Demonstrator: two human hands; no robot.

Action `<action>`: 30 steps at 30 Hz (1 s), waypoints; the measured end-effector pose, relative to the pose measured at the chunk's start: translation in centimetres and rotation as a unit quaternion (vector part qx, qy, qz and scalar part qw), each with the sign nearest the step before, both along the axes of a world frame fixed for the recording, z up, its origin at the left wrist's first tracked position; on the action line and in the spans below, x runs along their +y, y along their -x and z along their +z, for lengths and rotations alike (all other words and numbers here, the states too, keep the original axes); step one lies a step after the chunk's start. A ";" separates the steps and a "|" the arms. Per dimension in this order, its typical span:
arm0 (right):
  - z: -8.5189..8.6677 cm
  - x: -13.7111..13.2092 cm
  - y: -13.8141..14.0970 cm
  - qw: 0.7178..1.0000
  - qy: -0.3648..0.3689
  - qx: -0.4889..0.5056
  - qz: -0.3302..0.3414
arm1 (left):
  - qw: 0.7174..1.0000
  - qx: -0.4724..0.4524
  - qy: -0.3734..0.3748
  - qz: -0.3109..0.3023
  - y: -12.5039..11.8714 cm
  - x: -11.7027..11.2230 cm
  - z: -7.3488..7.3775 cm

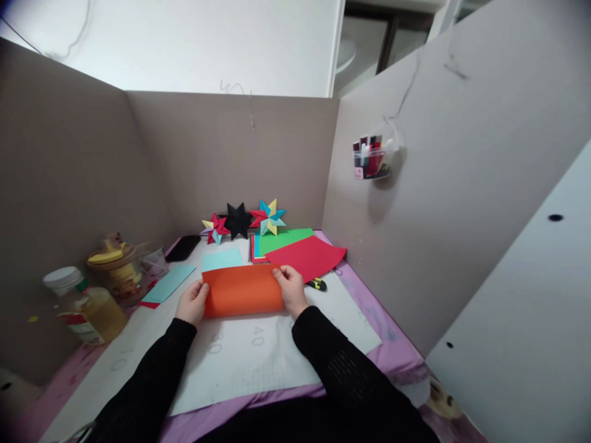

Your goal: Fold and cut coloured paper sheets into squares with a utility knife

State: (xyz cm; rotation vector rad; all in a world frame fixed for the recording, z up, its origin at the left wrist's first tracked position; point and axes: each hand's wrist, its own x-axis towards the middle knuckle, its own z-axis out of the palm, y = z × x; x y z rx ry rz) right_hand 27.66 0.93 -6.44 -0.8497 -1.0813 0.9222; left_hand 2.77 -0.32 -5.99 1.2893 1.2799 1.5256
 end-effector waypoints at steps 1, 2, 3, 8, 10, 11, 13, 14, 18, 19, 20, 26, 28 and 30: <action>0.0 0.0 0.0 1.000 0.001 0.000 0.000 | 1.000 0.004 -0.001 0.000 0.0 0.0 0.0; 0.0 0.0 0.0 1.000 0.003 -0.001 -0.001 | 1.000 0.007 -0.001 0.000 0.0 0.1 -0.1; 0.0 -0.1 0.0 1.000 0.005 -0.002 0.000 | 1.000 0.009 -0.001 0.001 0.1 0.1 -0.1; 0.1 -0.1 0.0 1.000 0.010 -0.002 0.004 | 1.000 0.004 0.006 0.001 0.1 0.2 -0.2; 0.1 -0.2 0.0 1.000 0.010 -0.002 0.004 | 1.000 0.006 0.007 -0.003 0.1 0.2 -0.2; 0.1 -0.2 0.0 1.000 0.010 0.000 0.006 | 1.000 0.006 0.006 -0.003 0.1 0.2 -0.2; 0.1 -0.1 0.0 1.000 0.010 0.008 0.013 | 1.000 0.008 0.004 0.002 0.1 0.2 -0.2; 0.0 -0.1 0.0 1.000 0.009 0.012 0.016 | 1.000 0.008 0.002 0.002 0.0 0.1 -0.2; -0.1 0.0 0.0 1.000 0.008 0.012 0.013 | 1.000 0.005 0.000 -0.001 0.0 0.1 -0.1; -0.2 0.0 0.0 1.000 0.008 0.009 0.010 | 1.000 0.006 -0.001 0.002 0.0 0.1 -0.1; -0.2 0.0 0.0 1.000 0.008 0.008 0.009 | 1.000 0.008 -0.001 0.004 0.0 0.1 -0.1; -0.1 -0.1 0.0 1.000 0.003 0.014 0.013 | 1.000 -0.004 -0.007 -0.021 0.3 0.4 -0.6; -0.1 -0.1 0.0 1.000 0.004 0.016 0.010 | 1.000 0.001 -0.009 -0.027 0.4 0.5 -0.9; -0.2 -0.1 0.0 1.000 0.007 0.017 0.007 | 1.000 0.006 -0.010 -0.029 0.6 0.7 -1.2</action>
